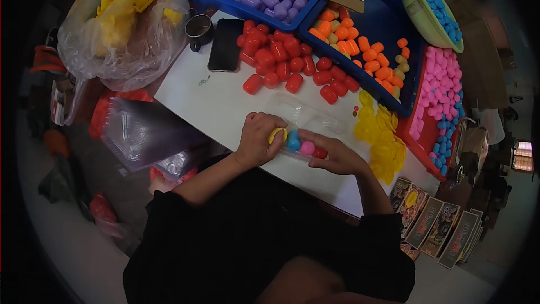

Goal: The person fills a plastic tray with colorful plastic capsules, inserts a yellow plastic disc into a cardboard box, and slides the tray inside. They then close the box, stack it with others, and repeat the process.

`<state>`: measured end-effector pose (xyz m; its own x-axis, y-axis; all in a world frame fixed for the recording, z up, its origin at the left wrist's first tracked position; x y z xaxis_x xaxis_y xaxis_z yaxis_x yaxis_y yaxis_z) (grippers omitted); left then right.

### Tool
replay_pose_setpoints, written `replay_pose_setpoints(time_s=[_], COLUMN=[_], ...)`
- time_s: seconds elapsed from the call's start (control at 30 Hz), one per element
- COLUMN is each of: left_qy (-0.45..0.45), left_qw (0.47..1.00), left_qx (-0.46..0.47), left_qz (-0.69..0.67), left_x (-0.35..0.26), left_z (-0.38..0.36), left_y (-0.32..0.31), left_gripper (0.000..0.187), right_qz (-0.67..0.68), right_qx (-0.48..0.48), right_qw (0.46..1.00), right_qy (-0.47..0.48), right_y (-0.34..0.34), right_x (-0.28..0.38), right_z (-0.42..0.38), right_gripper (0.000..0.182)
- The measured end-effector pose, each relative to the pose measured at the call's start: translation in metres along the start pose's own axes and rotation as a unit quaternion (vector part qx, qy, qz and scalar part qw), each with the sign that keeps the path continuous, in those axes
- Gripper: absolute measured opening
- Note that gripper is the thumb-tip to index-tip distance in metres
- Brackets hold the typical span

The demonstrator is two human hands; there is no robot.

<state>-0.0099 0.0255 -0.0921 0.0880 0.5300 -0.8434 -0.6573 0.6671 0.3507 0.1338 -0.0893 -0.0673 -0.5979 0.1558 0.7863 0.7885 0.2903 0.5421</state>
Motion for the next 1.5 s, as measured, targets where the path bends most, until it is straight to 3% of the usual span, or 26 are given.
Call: replay_pose_setpoints(time_s=[0.1,0.17,0.23,0.27,0.37,0.5,0.6,0.63,0.67,0.7,0.73,0.8,0.9,0.97,1.03,1.1,1.13,1.17,1.23,1.3,1.33,1.37,1.4,1.43,1.47,1.5], left_qy=[0.017,-0.027,-0.139,-0.134,-0.154,-0.027,0.042,0.027,0.094,0.076,0.119,0.139,0.097,0.062,0.030,0.084,0.088,0.049,0.019,0.082,0.087,0.103,0.112,0.114,0.177,0.226], left_qw=[0.999,0.993,0.989,0.986,0.961,0.897,0.894,0.892,0.863,0.840,0.900,0.923,0.920,0.913,0.905,0.885,0.886,0.881,0.877,0.957,0.957,0.989,0.987,0.986,0.932,0.818], left_qx=[0.032,-0.017,-0.053,-0.088,-0.133,-0.052,-0.029,-0.003,0.101,0.192,0.100,0.092,0.202,0.207,0.204,0.295,0.287,0.286,0.275,0.133,0.126,0.008,-0.111,-0.116,-0.170,-0.214], left_qz=[-0.028,-0.116,-0.017,-0.034,0.188,0.439,0.444,0.452,0.486,0.503,0.407,0.348,0.323,0.345,0.372,0.351,0.353,0.373,0.394,0.244,0.247,0.108,-0.033,-0.028,-0.265,-0.483], left_x=[-0.008,-0.023,-0.020,0.005,0.082,0.230,0.303,0.305,0.314,0.320,0.351,0.321,0.360,0.353,0.330,0.292,0.281,0.270,0.238,0.187,0.173,0.161,0.157,0.160,0.174,0.188], left_z=[0.014,0.050,0.113,0.153,0.282,0.410,0.465,0.470,0.480,0.485,0.488,0.468,0.481,0.470,0.454,0.430,0.424,0.421,0.406,0.399,0.394,0.392,0.388,0.388,0.384,0.377], left_y=[0.008,0.037,0.082,0.100,0.150,0.190,0.211,0.210,0.209,0.204,0.223,0.210,0.215,0.203,0.196,0.175,0.175,0.175,0.174,0.184,0.185,0.195,0.207,0.213,0.218,0.219], left_gripper=[0.025,0.033,0.037,0.040,0.048,0.057,0.055,0.052,0.052,0.052,0.051,0.049,0.049,0.046,0.044,0.040,0.040,0.041,0.042,0.042,0.042,0.039,0.036,0.036,0.031,0.027], right_qz=[-0.066,-0.108,-0.121,-0.117,-0.118,0.001,0.063,0.076,0.078,0.079,0.063,0.045,-0.039,-0.030,-0.182,-0.275,-0.329,-0.334,-0.359,-0.353,-0.340,-0.342,-0.282,-0.220,-0.218,-0.251], right_qx=[0.032,0.050,0.059,0.052,0.007,-0.062,-0.143,-0.184,-0.226,-0.266,-0.297,-0.320,-0.393,-0.476,-0.443,-0.391,-0.351,-0.349,-0.242,-0.283,-0.327,-0.323,-0.326,-0.328,-0.326,-0.327], right_qw=[0.997,0.993,0.991,0.992,0.993,0.997,0.981,0.966,0.953,0.938,0.926,0.912,0.889,0.857,0.851,0.844,0.837,0.838,0.842,0.839,0.833,0.837,0.866,0.890,0.892,0.892], right_qy=[0.001,-0.014,-0.007,-0.009,0.001,-0.038,-0.116,-0.163,-0.184,-0.206,-0.222,-0.253,-0.232,-0.194,-0.216,-0.245,-0.262,-0.253,-0.323,-0.302,-0.288,-0.280,-0.254,-0.229,-0.224,-0.187], right_y=[-0.002,-0.003,-0.003,-0.003,0.001,0.027,0.053,0.056,0.061,0.067,0.070,0.085,0.125,0.165,0.209,0.235,0.242,0.245,0.244,0.247,0.249,0.245,0.238,0.233,0.226,0.218], right_x=[0.000,-0.001,0.000,-0.001,-0.004,-0.004,-0.014,-0.018,-0.023,-0.028,-0.031,-0.032,-0.039,-0.052,-0.079,-0.122,-0.140,-0.158,-0.189,-0.159,-0.139,-0.118,-0.097,-0.085,-0.081,-0.077], right_z=[0.010,0.012,0.011,0.009,-0.004,-0.033,-0.060,-0.071,-0.078,-0.085,-0.089,-0.093,-0.093,-0.074,-0.047,-0.014,0.001,0.011,0.027,0.022,0.018,0.021,0.027,0.034,0.046,0.064], right_gripper=[0.067,0.071,0.074,0.074,0.077,0.075,0.069,0.065,0.061,0.057,0.054,0.051,0.042,0.038,0.036,0.039,0.042,0.042,0.045,0.046,0.046,0.046,0.044,0.043,0.043,0.039])
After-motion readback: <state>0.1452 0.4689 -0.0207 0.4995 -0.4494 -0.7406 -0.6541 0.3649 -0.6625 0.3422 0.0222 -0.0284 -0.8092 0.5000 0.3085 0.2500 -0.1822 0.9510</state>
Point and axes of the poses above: each hand's wrist, its own z-axis towards the middle knuckle, its own y-axis out of the back of the hand, x = y × z, the point moved 5 cm from there along z, towards the middle knuckle, and after that the axes turned 13 degrees about -z, right-handed, at the moved point
